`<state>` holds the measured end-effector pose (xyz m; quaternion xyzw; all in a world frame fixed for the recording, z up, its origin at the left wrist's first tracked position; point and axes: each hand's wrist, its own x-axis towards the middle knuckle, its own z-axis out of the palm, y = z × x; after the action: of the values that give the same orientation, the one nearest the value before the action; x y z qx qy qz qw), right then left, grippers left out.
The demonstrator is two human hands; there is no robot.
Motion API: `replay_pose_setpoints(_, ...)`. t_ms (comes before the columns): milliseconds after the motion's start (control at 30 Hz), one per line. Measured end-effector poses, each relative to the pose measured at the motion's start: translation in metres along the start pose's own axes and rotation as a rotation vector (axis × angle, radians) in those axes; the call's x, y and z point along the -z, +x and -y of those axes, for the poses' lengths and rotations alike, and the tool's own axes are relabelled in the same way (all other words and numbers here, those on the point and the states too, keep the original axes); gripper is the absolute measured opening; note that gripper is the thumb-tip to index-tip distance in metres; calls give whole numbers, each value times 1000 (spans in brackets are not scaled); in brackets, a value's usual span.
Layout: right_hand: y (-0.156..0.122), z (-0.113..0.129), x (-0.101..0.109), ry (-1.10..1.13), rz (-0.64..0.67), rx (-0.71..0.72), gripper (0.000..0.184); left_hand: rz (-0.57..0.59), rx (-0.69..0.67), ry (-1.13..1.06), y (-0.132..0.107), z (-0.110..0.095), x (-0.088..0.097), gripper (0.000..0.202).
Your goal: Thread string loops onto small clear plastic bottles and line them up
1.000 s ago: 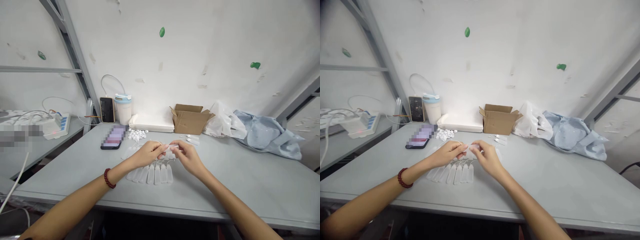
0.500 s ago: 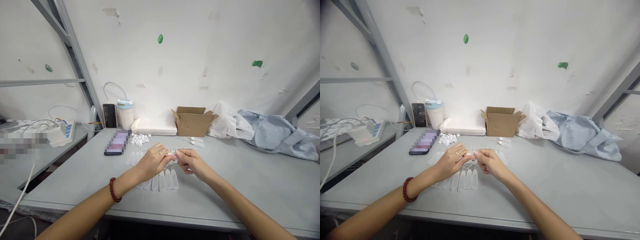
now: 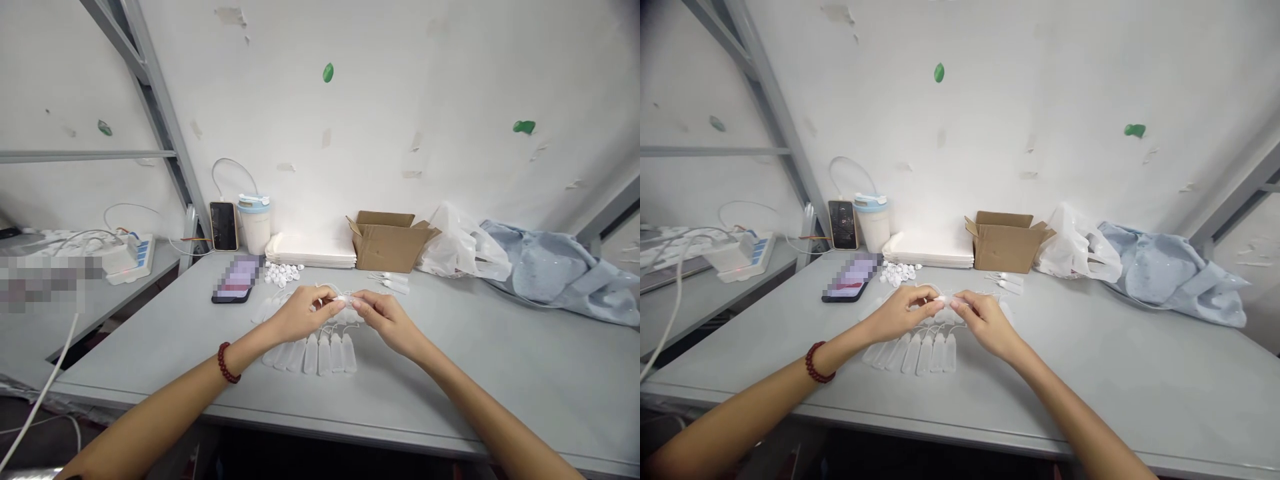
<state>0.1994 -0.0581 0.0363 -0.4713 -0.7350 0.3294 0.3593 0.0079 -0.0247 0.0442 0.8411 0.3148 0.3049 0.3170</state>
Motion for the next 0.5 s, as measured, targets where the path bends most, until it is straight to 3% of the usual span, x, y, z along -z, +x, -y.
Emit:
replay_pose_setpoints(133, -1, 0, 1, -19, 55, 24, 38, 81, 22, -72, -2, 0, -1, 32)
replay_pose_setpoints(300, -1, 0, 2, -41, 65, 39, 39, 16, -70, 26, -2, -1, -2, 30)
replay_pose_setpoints(433, 4, -4, 5, -210, -47, 113, 39, 109, 26, 43, 6, 11, 17, 21)
replay_pose_setpoints(500, 10, -14, 12, -341, -161, 141, 39, -16, 130, 153, 10, 21, 33, 21)
